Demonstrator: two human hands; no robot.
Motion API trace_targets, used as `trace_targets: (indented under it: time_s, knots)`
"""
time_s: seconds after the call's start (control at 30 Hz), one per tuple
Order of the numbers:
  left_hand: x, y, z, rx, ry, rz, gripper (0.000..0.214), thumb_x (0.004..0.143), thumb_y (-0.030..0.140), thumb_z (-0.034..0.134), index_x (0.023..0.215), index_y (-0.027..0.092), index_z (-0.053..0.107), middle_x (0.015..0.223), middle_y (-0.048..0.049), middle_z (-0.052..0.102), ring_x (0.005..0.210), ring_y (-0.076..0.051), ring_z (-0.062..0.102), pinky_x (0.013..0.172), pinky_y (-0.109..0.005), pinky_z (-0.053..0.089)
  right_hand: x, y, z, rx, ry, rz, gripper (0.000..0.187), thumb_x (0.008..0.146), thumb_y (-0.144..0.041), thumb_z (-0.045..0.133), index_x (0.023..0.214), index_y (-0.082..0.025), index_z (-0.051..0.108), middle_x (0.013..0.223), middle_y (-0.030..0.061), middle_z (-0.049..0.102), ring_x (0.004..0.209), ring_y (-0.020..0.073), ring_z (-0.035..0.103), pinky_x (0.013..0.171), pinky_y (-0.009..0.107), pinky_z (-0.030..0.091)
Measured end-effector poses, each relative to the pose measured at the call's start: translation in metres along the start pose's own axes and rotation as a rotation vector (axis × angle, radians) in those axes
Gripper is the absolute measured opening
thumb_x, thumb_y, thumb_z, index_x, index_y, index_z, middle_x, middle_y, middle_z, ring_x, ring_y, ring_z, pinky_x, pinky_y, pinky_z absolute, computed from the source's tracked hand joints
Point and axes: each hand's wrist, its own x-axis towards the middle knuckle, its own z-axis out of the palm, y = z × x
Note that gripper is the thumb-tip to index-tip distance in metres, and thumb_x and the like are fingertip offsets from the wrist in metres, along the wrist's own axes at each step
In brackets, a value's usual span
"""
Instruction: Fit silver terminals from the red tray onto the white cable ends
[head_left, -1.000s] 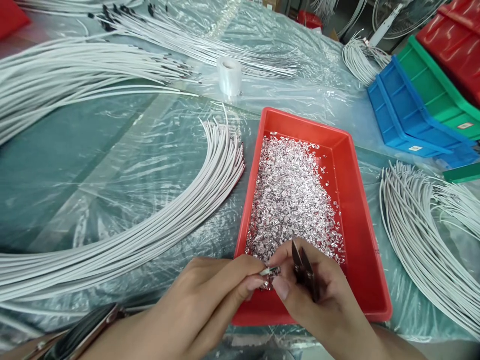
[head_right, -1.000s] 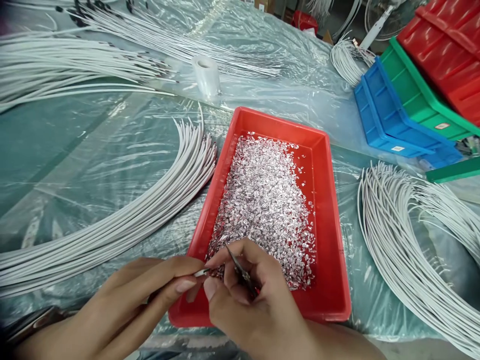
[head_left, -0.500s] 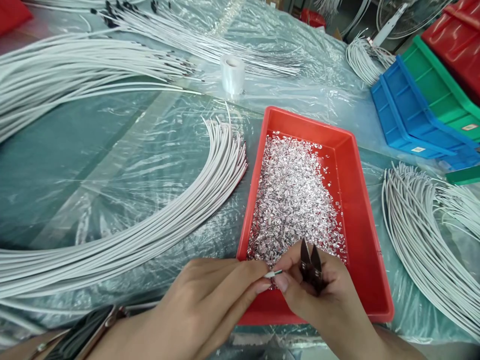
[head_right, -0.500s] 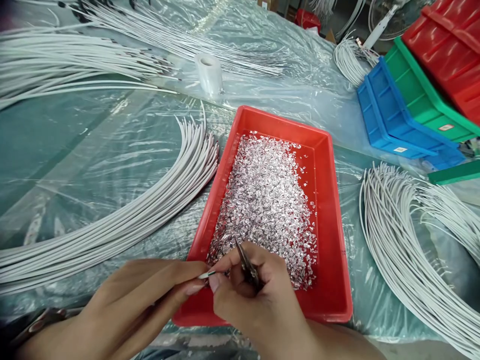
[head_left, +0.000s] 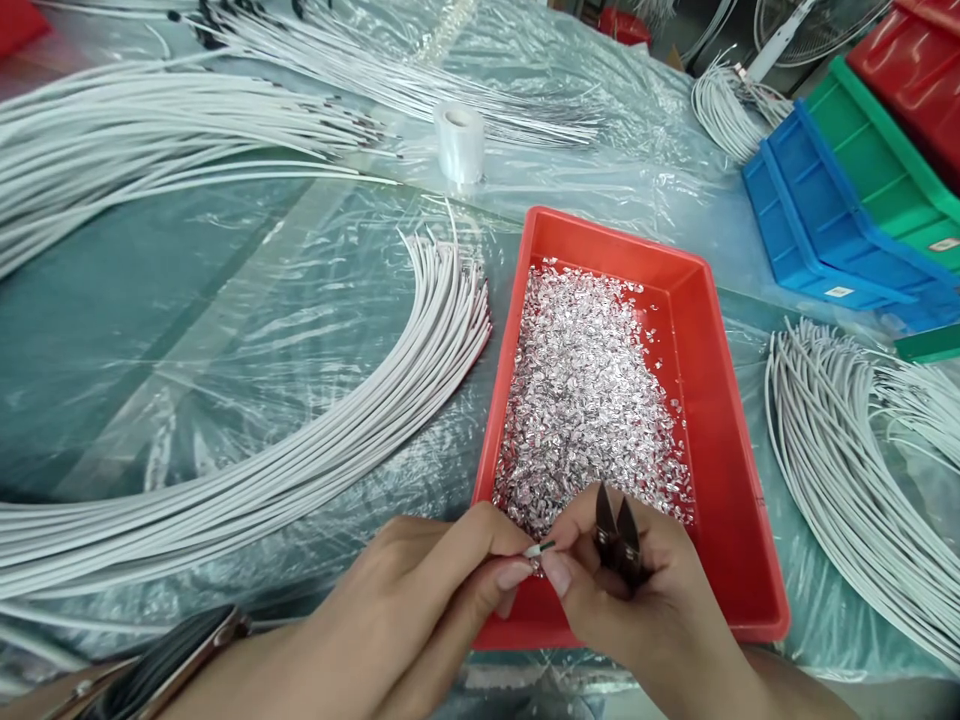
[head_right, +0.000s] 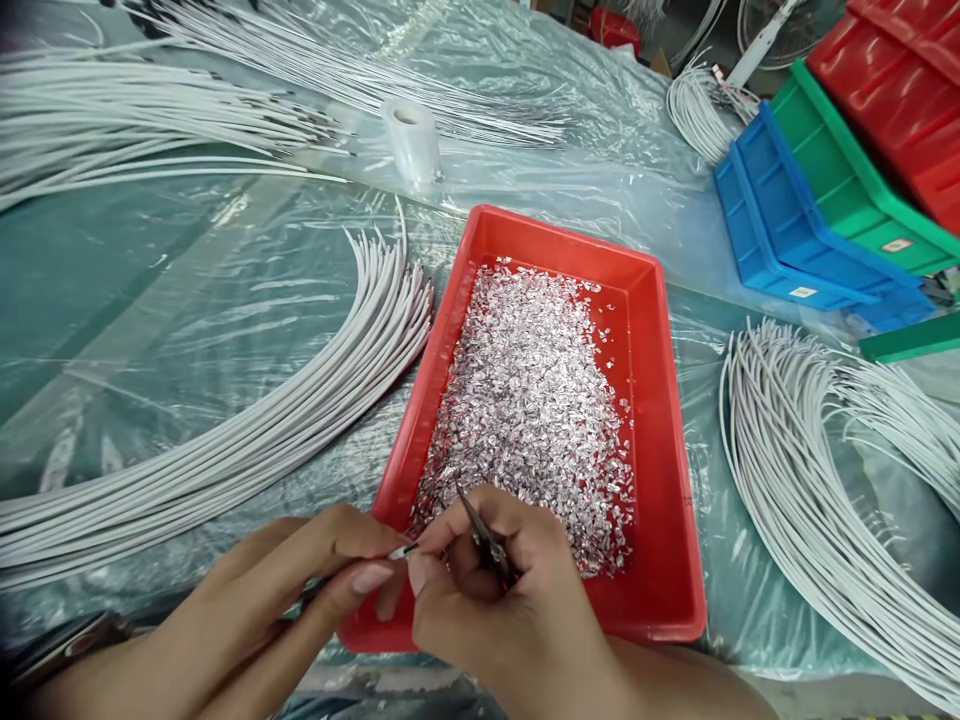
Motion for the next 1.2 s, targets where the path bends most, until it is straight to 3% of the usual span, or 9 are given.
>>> trace_targets:
  time_s: [0.6, 0.77, 1.0, 1.2]
  knots:
    - [-0.007, 0.0, -0.001, 0.011, -0.016, -0.04, 0.015, 0.1, 0.022, 0.03, 0.102, 0.024, 0.045, 0.079, 0.0014, 0.059, 0.068, -0.013, 0.059, 0.063, -0.024, 0.05, 0.001, 0.004, -0.001, 0.019, -0.025, -0.032, 0.016, 0.073, -0.014, 0.064, 0.07, -0.023, 0.051, 0.053, -0.0077, 0.043, 0.042, 0.0066, 0.034, 0.039, 0.02, 0.029]
    - [-0.006, -0.001, -0.001, -0.01, -0.038, -0.045, 0.016, 0.099, 0.02, 0.03, 0.105, 0.024, 0.044, 0.082, 0.001, 0.059, 0.071, -0.013, 0.059, 0.065, -0.024, 0.051, 0.002, 0.014, -0.002, 0.029, -0.037, -0.101, 0.014, 0.077, -0.016, 0.063, 0.071, -0.022, 0.052, 0.053, -0.0073, 0.046, 0.041, 0.0062, 0.034, 0.038, 0.018, 0.031]
    - [-0.009, -0.006, -0.001, -0.096, -0.105, -0.116, 0.016, 0.1, 0.024, 0.033, 0.11, 0.025, 0.046, 0.086, 0.0008, 0.06, 0.076, -0.013, 0.058, 0.07, -0.023, 0.049, 0.002, 0.01, -0.002, 0.012, -0.022, -0.083, 0.014, 0.075, -0.019, 0.065, 0.069, -0.022, 0.053, 0.055, -0.0074, 0.044, 0.043, 0.0064, 0.037, 0.039, 0.018, 0.032]
    - [-0.007, -0.006, -0.002, -0.191, -0.132, -0.152, 0.02, 0.101, 0.026, 0.032, 0.099, 0.024, 0.051, 0.082, 0.0013, 0.059, 0.076, -0.012, 0.058, 0.071, -0.023, 0.047, 0.001, 0.01, 0.0, -0.027, 0.003, -0.07, 0.015, 0.075, -0.019, 0.065, 0.067, -0.022, 0.053, 0.054, -0.0072, 0.044, 0.044, 0.0071, 0.039, 0.039, 0.018, 0.034]
